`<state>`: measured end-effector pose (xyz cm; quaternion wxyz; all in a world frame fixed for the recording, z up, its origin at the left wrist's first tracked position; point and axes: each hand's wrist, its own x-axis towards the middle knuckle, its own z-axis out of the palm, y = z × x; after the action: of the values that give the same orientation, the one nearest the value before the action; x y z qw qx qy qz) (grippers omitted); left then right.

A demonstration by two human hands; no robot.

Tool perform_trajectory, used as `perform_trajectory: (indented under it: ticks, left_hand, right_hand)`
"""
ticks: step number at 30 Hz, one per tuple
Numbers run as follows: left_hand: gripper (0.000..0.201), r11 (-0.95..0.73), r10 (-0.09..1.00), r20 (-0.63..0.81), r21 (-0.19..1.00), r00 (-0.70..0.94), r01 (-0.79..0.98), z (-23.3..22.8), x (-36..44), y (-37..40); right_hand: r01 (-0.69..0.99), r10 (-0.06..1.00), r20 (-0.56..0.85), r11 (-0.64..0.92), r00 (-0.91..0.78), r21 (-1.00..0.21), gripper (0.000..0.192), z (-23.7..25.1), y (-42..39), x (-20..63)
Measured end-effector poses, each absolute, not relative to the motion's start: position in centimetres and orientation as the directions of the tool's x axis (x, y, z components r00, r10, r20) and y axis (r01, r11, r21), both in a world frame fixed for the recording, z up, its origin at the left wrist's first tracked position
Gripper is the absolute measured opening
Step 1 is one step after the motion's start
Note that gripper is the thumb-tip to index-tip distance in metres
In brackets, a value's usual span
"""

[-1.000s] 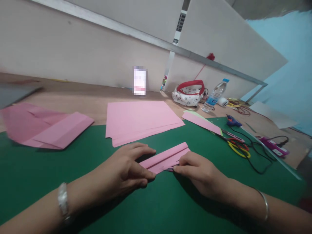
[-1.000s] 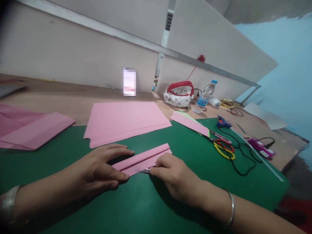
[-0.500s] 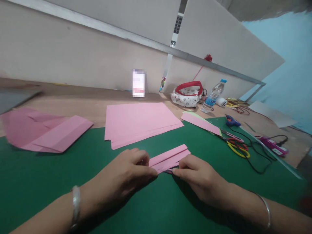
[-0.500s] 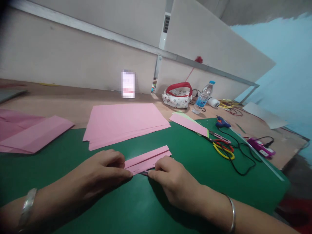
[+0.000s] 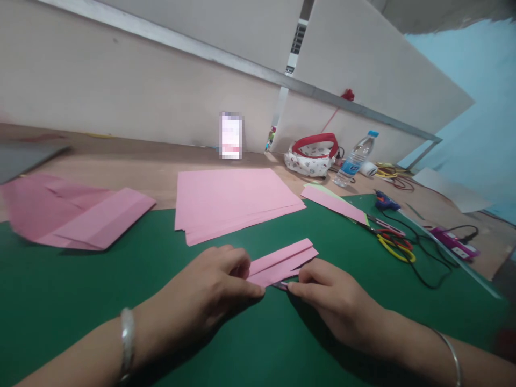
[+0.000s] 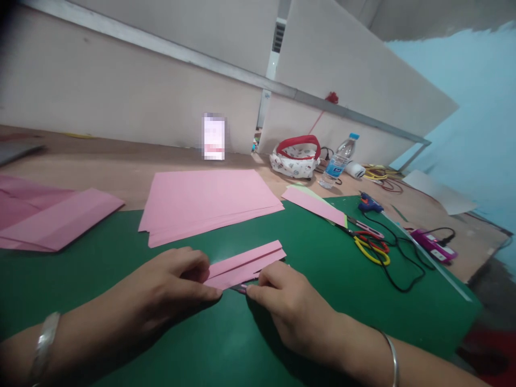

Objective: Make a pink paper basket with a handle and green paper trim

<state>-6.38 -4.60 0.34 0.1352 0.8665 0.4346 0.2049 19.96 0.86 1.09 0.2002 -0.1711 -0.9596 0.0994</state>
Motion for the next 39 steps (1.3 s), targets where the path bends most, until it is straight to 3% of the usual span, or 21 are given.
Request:
perform_trajectory:
  ticks: [16,31,39]
  left_hand:
    - [0.027,-0.577,0.814,0.229,0.433,0.534,0.693,0.5,-6.3,-4.5]
    - [0.025,-0.597,0.802,0.288,0.426,0.523,0.68,0.4,-6.4,-4.5]
    - [0.022,-0.598,0.801,0.33,0.496,0.5,0.63,-0.1,-6.4,-4.2]
  right_hand:
    - [0.277,0.384,0.338,0.904,-0.859,-0.325,0.022,1.6,0.6,19.2]
    - [0.227,0.322,0.375,0.934,-0.869,-0.276,0.023,1.3,0.6,18.3]
    - [0.257,0.351,0.366,0.925,-0.862,-0.281,0.021,1.2,0.3,18.3]
